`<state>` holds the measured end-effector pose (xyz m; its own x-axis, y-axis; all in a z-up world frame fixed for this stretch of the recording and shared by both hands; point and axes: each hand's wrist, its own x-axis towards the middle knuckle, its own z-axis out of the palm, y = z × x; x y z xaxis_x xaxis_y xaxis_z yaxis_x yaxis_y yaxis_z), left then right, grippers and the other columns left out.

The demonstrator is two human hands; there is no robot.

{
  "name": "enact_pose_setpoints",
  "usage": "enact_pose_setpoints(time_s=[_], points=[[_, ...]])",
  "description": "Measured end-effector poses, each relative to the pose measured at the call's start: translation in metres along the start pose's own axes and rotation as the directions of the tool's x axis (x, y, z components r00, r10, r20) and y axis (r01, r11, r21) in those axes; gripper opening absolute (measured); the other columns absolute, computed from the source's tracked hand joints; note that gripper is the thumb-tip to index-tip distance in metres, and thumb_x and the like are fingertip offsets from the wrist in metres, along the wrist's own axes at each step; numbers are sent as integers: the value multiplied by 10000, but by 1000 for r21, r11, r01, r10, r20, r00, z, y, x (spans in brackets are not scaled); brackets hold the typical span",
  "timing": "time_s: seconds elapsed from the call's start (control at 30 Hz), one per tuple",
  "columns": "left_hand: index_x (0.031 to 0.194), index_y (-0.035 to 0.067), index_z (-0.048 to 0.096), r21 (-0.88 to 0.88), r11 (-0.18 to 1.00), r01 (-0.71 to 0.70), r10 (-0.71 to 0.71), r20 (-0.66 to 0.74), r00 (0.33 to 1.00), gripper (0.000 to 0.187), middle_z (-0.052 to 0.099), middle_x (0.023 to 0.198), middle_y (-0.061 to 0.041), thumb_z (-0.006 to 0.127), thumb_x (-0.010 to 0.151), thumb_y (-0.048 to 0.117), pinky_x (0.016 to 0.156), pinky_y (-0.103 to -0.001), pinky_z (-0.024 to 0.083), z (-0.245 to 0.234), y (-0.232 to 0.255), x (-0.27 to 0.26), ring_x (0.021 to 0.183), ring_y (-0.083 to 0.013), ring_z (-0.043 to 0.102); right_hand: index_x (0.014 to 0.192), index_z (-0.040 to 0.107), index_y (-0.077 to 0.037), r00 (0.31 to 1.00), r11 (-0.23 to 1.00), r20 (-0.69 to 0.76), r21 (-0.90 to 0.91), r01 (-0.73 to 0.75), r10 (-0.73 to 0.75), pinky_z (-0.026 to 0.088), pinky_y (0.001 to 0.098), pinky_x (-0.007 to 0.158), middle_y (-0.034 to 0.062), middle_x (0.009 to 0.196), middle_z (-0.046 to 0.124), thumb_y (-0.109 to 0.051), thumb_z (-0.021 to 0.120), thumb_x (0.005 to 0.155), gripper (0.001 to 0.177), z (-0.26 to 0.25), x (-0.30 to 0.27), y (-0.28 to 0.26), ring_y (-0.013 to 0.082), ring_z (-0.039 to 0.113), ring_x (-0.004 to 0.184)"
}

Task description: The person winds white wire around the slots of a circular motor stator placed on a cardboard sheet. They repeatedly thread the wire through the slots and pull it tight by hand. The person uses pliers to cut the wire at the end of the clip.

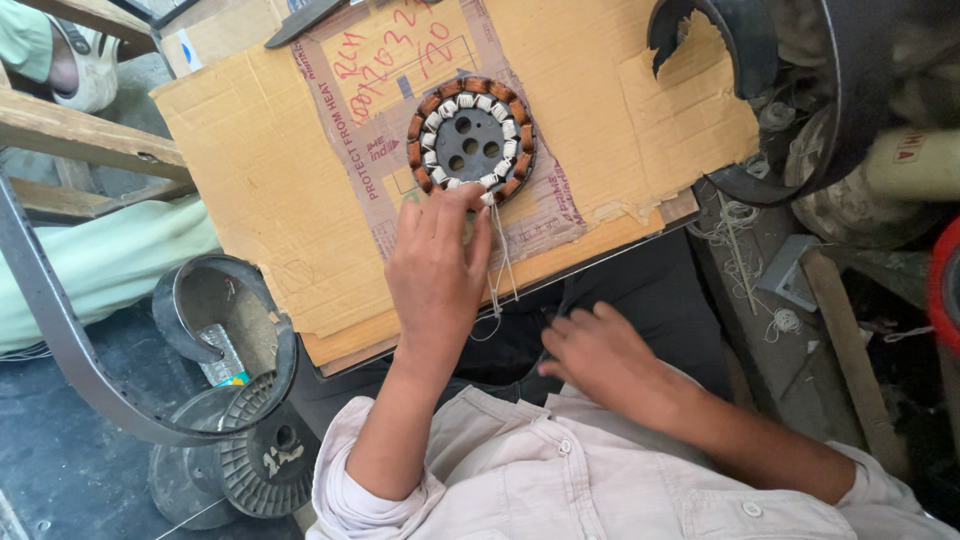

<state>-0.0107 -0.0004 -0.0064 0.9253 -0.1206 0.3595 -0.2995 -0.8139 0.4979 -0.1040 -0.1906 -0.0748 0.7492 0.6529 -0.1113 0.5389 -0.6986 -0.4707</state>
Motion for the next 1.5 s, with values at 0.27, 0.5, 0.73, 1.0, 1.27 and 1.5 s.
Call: enact_pose_setpoints(time_s=[0.27, 0.5, 0.73, 1.0, 1.27, 1.5], points=[[1119, 71, 628, -190, 981, 42, -43, -2, 999, 218, 671, 977, -47, 744, 935, 65, 801, -400, 516, 5, 1, 1, 896, -238, 649, 928, 643, -56, 845, 977, -495, 163, -139, 203, 475, 424, 758, 107, 872, 652, -258, 721, 939, 217, -72, 46, -4, 314, 621, 864], [1182, 45, 606, -277, 960, 43, -20, 87, 996, 258, 695, 1016, -67, 716, 948, 53, 806, -384, 535, 1, 4, 7, 903, -241, 688, 871, 622, -59, 873, 983, -452, 94, -158, 183, 458, 457, 768, 104, 824, 627, -184, 712, 905, 157, -64, 71, -13, 318, 620, 843], [1096, 28, 618, -373, 906, 199, -165, 123, 979, 157, 676, 923, -134, 701, 985, 102, 608, -346, 532, 0, 9, -33, 753, -245, 697, 812, 605, -65, 933, 974, -339, 221, -43, 118, 500, 430, 704, 106, 797, 609, -153, 727, 802, 151, -47, 29, -21, 305, 626, 789], [917, 87, 681, -147, 941, 303, -256, 273, 927, 168, 724, 805, -69, 725, 941, 248, 532, -383, 521, -6, 20, -100, 644, -277, 703, 885, 718, -83, 1000, 973, 29, 232, 3, -10, 544, 445, 660, 76, 849, 701, -175, 726, 782, 138, 56, 6, 3, 303, 671, 784], [930, 109, 710, -64, 946, 318, -243, 507, 827, 234, 695, 889, -95, 672, 928, 340, 614, -450, 535, 22, 0, -128, 783, -340, 693, 890, 716, -96, 930, 1000, 367, 20, 8, -15, 557, 446, 680, 120, 940, 716, -168, 636, 888, 107, 112, 22, 13, 307, 703, 865], [1030, 87, 738, -349, 903, 250, -98, 399, 912, 161, 680, 898, -99, 649, 952, 196, 686, -416, 530, 39, -36, -140, 850, -319, 684, 870, 730, -108, 960, 993, 269, -73, 95, -72, 531, 471, 674, 91, 889, 721, -151, 613, 869, 125, 118, 35, 15, 292, 701, 870]])
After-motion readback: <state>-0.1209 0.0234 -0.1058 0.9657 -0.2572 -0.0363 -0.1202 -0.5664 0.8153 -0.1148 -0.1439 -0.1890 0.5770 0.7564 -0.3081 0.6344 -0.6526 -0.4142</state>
